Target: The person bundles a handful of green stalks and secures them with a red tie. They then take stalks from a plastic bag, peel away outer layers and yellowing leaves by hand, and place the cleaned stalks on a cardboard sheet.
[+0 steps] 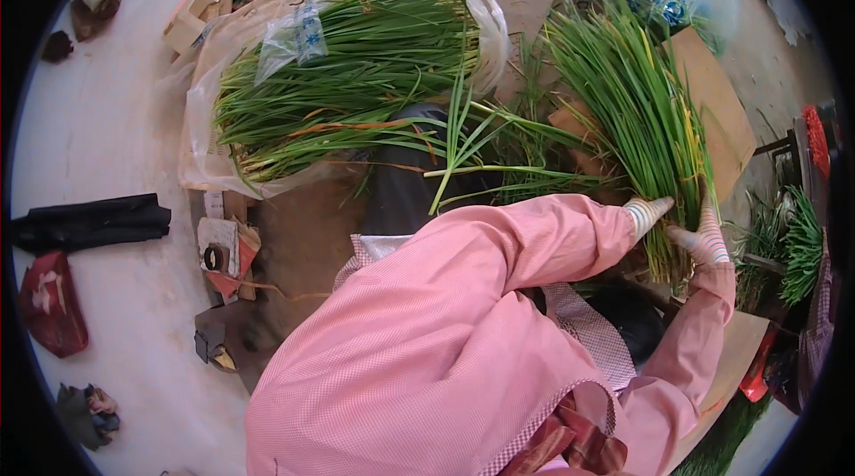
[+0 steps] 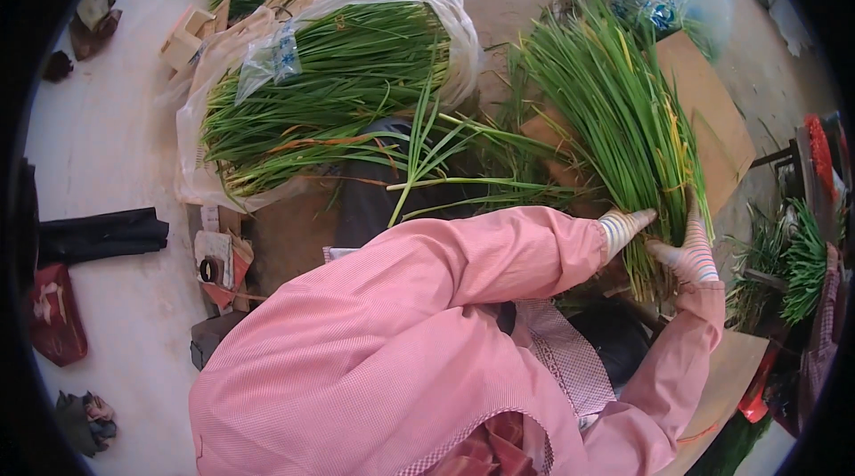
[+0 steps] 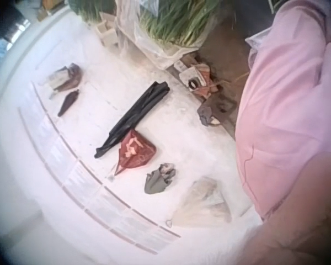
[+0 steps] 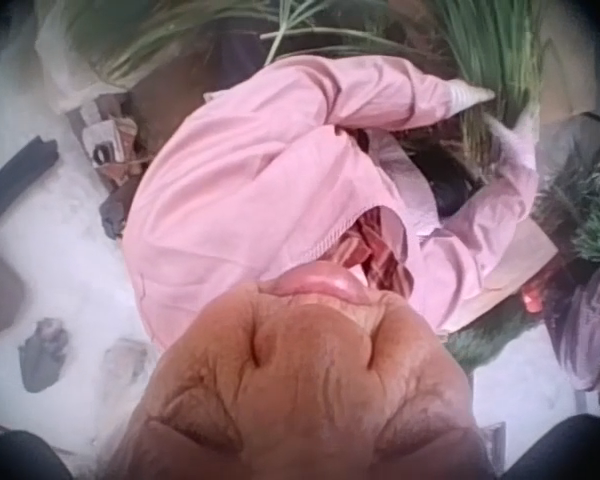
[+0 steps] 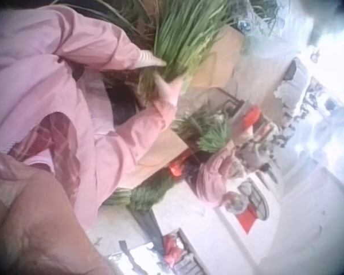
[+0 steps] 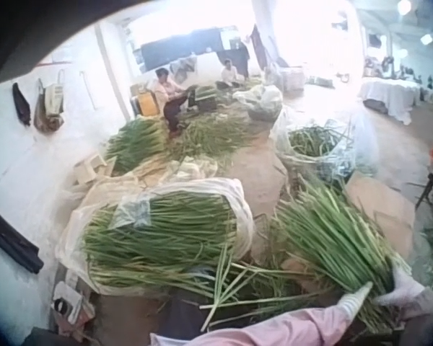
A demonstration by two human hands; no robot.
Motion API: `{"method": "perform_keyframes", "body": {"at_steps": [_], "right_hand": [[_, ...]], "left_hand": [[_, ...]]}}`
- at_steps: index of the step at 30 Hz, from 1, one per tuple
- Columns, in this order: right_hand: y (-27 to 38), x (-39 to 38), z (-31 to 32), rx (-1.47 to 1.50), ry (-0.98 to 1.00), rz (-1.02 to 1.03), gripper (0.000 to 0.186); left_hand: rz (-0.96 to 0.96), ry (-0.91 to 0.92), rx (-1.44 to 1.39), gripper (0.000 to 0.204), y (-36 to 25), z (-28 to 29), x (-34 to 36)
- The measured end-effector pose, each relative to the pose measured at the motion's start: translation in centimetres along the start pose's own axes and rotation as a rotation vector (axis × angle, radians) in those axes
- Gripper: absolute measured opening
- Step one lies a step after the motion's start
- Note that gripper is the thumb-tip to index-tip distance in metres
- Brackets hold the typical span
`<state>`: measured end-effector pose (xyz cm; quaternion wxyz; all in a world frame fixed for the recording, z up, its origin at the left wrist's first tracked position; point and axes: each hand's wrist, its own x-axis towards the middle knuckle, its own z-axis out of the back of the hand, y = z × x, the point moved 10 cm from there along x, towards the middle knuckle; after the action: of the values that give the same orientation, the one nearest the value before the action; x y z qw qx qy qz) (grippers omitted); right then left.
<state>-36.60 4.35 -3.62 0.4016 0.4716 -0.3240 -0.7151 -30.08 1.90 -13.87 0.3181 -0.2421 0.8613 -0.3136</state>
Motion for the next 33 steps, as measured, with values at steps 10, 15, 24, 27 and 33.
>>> {"method": "perform_keyframes", "body": {"at_steps": [10, 15, 24, 27, 33], "right_hand": [[2.9, -0.7, -1.0, -1.109, -0.436, -0.121, 0.122], [2.5, -0.3, -1.7, -1.157, -0.424, -0.136, 0.12], [2.8, 1.7, 0.7, -1.1, -0.476, -0.205, 0.114], [1.7, 4.1, 3.7, -1.086, -0.501, -0.25, 0.118], [1.9, 4.9, 5.1, -1.12, -0.434, -0.255, 0.116]], "left_hand": [[-0.237, 0.319, 1.069, 0.055, -10.0, -0.6, -13.0], [-0.81, -0.113, 1.943, 0.077, -19.3, 5.6, -20.2], [-0.39, -0.212, 2.354, 0.047, -16.9, 17.5, -16.4], [-0.254, -0.095, 2.31, 0.038, -16.6, 16.7, -16.2], [-0.326, -0.082, 2.208, 0.024, -17.1, 15.3, -16.4]]}}
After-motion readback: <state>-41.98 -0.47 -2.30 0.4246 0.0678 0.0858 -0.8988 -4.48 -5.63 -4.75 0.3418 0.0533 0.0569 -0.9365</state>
